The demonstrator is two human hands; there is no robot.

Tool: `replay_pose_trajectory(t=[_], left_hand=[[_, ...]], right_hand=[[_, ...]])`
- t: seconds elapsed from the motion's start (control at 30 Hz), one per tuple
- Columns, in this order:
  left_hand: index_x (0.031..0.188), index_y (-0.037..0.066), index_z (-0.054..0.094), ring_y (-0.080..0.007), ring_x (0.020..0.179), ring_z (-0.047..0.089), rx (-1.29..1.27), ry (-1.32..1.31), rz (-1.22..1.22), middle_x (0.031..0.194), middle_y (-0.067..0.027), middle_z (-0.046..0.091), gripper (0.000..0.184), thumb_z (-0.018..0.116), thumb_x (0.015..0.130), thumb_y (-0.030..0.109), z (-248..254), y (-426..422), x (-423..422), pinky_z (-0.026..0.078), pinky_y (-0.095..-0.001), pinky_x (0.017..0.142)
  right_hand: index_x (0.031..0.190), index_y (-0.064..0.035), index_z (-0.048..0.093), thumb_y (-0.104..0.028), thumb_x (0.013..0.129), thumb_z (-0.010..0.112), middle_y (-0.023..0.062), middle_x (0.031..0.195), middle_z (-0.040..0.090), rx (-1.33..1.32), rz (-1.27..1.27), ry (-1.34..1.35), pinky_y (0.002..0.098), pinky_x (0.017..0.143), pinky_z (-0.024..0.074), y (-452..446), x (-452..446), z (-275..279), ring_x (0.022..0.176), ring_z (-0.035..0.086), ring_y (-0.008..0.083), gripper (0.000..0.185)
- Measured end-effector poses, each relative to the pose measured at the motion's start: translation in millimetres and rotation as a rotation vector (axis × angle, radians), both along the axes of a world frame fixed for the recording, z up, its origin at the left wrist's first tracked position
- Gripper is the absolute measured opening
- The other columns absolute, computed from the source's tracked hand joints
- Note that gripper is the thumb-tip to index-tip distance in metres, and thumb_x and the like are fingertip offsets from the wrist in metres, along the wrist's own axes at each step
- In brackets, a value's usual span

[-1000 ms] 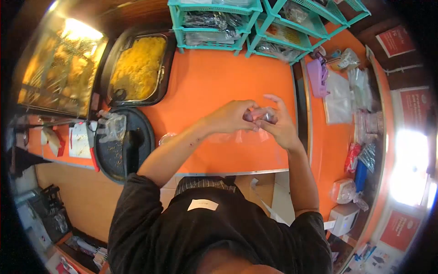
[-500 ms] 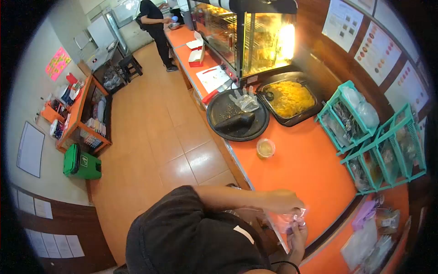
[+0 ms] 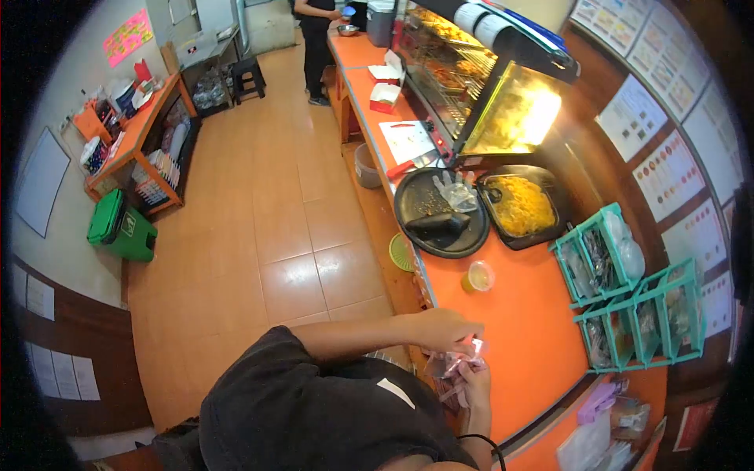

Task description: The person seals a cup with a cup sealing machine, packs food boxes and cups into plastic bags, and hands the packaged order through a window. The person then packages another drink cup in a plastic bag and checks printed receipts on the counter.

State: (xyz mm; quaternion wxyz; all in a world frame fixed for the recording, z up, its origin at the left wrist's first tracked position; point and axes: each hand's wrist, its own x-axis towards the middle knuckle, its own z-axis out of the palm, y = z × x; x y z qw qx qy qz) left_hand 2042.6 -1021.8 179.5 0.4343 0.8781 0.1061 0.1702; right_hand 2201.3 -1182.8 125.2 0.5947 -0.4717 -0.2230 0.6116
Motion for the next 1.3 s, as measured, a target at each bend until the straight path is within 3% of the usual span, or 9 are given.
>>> replay_pose_trajectory(t=[0.33,0.53,0.63,0.83,0.93,1.07,1.17,1.27,1.3], left_hand=[[0.092,0.008,0.060,-0.0318,0.070,0.065,-0.054,-0.185,0.178,0.076,-0.0116,0.065,0.018,0.064,0.090,0.025,-13.2,76.8,-149.7,0.049,-0.0423,0.063],[0.092,0.010,0.059,-0.0307,0.069,0.065,-0.039,0.020,0.189,0.076,-0.0095,0.065,0.016,0.065,0.089,0.024,-19.7,114.4,-205.9,0.049,-0.0428,0.061],[0.094,0.009,0.057,-0.0304,0.075,0.064,-0.131,0.025,0.172,0.077,-0.0103,0.063,0.021,0.067,0.088,0.026,-2.1,126.3,-222.2,0.048,-0.0418,0.064],[0.097,0.005,0.055,-0.0330,0.092,0.057,0.370,-0.416,0.835,0.095,-0.0130,0.057,0.032,0.069,0.087,0.032,2.3,119.6,-220.9,0.046,-0.0424,0.077],[0.105,0.006,0.053,-0.0359,0.100,0.053,0.002,-0.052,0.529,0.106,-0.0149,0.055,0.037,0.069,0.087,0.034,-22.1,110.8,-222.1,0.044,-0.0467,0.082],[0.095,0.005,0.056,-0.0326,0.103,0.056,0.233,-0.287,0.620,0.108,-0.0135,0.059,0.038,0.072,0.084,0.039,-30.4,114.2,-218.7,0.046,-0.0426,0.081],[0.090,0.005,0.058,-0.0275,0.092,0.062,0.312,-0.547,0.477,0.099,-0.0097,0.063,0.034,0.072,0.084,0.036,-0.8,133.2,-223.3,0.048,-0.0392,0.076],[0.092,0.006,0.059,-0.0256,0.077,0.063,-0.255,-0.049,0.077,0.084,-0.0094,0.063,0.028,0.071,0.086,0.031,-34.4,155.7,-226.4,0.048,-0.0386,0.067],[0.092,0.008,0.059,-0.0260,0.064,0.061,-0.133,-0.019,0.135,0.070,-0.0100,0.060,0.022,0.069,0.087,0.027,-37.5,159.4,-225.8,0.047,-0.0384,0.059]], right_hand=[[0.117,0.0040,0.061,-0.014,0.095,0.062,0.0075,0.104,0.067,-0.088,0.303,-0.117,0.0309,0.076,0.0553,127.7,-117.9,15.1,0.085,0.066,0.0159,0.028],[0.103,0.0051,0.069,-0.009,0.094,0.062,0.0063,0.095,0.070,0.129,0.610,-0.585,0.0280,0.080,0.0525,182.4,-152.1,16.2,0.083,0.065,0.0135,0.018],[0.093,0.0035,0.071,-0.005,0.091,0.065,0.0067,0.089,0.070,0.083,0.525,-0.404,0.0273,0.076,0.0516,194.5,-179.4,18.5,0.081,0.064,0.0124,0.010],[0.094,0.0011,0.066,-0.002,0.091,0.063,0.0065,0.088,0.068,0.103,0.344,-0.289,0.0280,0.071,0.0505,204.4,-184.4,-3.9,0.077,0.063,0.0141,0.005],[0.098,0.0006,0.064,-0.008,0.095,0.057,0.0062,0.085,0.066,0.022,0.238,-0.205,0.0294,0.073,0.0506,203.2,-196.6,11.9,0.077,0.062,0.0150,0.011],[0.098,0.0007,0.064,-0.013,0.098,0.052,0.0073,0.091,0.066,-0.039,0.212,-0.067,0.0282,0.075,0.0504,198.9,-191.9,9.8,0.081,0.062,0.0140,0.018],[0.102,0.0018,0.064,-0.017,0.101,0.049,0.0077,0.093,0.066,-0.008,0.351,-0.152,0.0296,0.076,0.0507,195.7,-185.6,9.2,0.082,0.063,0.0142,0.023],[0.105,0.0025,0.064,-0.015,0.100,0.052,0.0075,0.097,0.067,0.026,0.442,-0.304,0.0295,0.078,0.0512,194.7,-183.2,-0.8,0.086,0.063,0.0132,0.022],[0.106,0.0026,0.064,-0.014,0.100,0.053,0.0070,0.097,0.068,0.035,0.404,-0.333,0.0293,0.079,0.0512,195.3,-187.3,2.5,0.087,0.063,0.0128,0.021]])
